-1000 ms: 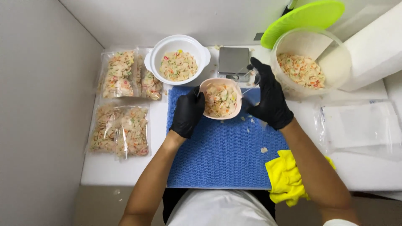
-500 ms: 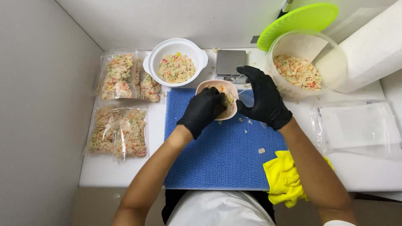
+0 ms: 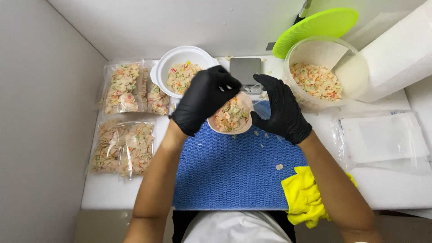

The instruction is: Portioning a food mixture into small plastic bags using a digital scale for weight accuracy.

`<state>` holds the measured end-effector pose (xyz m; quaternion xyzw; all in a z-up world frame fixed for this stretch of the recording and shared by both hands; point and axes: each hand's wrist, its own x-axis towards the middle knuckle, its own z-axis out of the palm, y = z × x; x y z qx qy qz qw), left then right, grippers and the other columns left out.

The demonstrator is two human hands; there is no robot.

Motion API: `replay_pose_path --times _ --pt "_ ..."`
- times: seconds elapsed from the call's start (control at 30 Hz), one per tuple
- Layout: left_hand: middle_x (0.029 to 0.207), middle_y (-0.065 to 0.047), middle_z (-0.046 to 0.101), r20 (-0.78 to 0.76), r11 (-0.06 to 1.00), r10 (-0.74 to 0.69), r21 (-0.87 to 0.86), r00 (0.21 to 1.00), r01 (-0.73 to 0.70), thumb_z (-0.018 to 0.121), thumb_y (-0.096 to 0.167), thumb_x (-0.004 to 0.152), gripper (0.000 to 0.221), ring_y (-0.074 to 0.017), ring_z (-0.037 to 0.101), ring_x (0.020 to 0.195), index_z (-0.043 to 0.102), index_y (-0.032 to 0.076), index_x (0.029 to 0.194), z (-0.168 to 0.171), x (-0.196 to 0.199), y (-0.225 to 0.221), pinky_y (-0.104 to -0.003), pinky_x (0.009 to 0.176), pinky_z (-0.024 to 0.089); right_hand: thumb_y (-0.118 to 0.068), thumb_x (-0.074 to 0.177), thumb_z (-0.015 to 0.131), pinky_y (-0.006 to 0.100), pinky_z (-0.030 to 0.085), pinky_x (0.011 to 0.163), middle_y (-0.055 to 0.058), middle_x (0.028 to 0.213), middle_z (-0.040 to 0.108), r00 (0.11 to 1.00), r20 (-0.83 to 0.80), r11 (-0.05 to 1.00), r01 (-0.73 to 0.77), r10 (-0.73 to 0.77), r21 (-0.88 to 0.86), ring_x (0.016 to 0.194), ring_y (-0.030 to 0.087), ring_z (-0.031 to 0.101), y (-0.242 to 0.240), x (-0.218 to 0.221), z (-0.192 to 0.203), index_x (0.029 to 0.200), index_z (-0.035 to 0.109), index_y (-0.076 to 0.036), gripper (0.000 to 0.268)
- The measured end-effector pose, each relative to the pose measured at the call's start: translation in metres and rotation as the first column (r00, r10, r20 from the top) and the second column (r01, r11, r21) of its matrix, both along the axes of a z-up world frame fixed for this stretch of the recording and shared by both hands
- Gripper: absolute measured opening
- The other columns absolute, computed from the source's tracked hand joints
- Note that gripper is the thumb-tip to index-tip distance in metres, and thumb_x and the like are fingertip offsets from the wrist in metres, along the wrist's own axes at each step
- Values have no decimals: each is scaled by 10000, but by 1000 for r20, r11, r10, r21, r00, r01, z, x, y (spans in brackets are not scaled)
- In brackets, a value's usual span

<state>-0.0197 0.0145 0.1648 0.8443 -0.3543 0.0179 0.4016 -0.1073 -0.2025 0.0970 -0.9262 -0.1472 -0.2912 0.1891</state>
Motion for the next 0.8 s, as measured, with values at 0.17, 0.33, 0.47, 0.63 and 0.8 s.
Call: replay_pose_path --times 0.17,0.33,0.47,0.63,0.8 --pt "1043 -157 705 -15 995 -88 -51 996 88 722 129 851 268 -400 713 915 732 120 1119 11 -15 -16 -501 747 584 -402 799 751 447 395 1125 75 1460 540 997 -46 993 -52 57 102 1236 291 588 -1 0 6 1552 472 -182 833" --pt "1036 7 699 5 997 70 20 998 -70 724 227 914 264 -244 734 971 701 267 1173 -18 8 -3 -397 827 590 -456 807 752 465 391 1137 76 1463 528 994 -74 986 -70 82 152 1233 308 587 -7 2 4 1570 447 -185 865" --pt "970 -59 735 -8 929 -14 370 1000 16 796 401 794 315 -311 724 992 763 230 1056 -86 8 -25 -450 873 576 -398 792 749 470 401 1116 77 1440 544 997 -61 996 -42 46 74 1211 306 600 -2 4 5 1558 474 -187 841" --pt "952 -67 751 22 893 -40 450 999 26 813 377 757 304 -300 745 958 784 228 1020 -103 21 -37 -414 847 595 -423 786 762 459 403 1125 81 1427 554 999 -43 997 -28 31 67 1205 303 605 -4 5 8 1553 493 -195 843" --pt "928 -17 759 -80 861 10 508 997 32 737 335 815 157 -287 760 957 788 306 961 -103 38 -27 -387 791 627 -393 789 746 458 389 1138 76 1423 560 995 -83 995 -45 52 86 1194 279 607 -2 2 9 1546 492 -176 827"
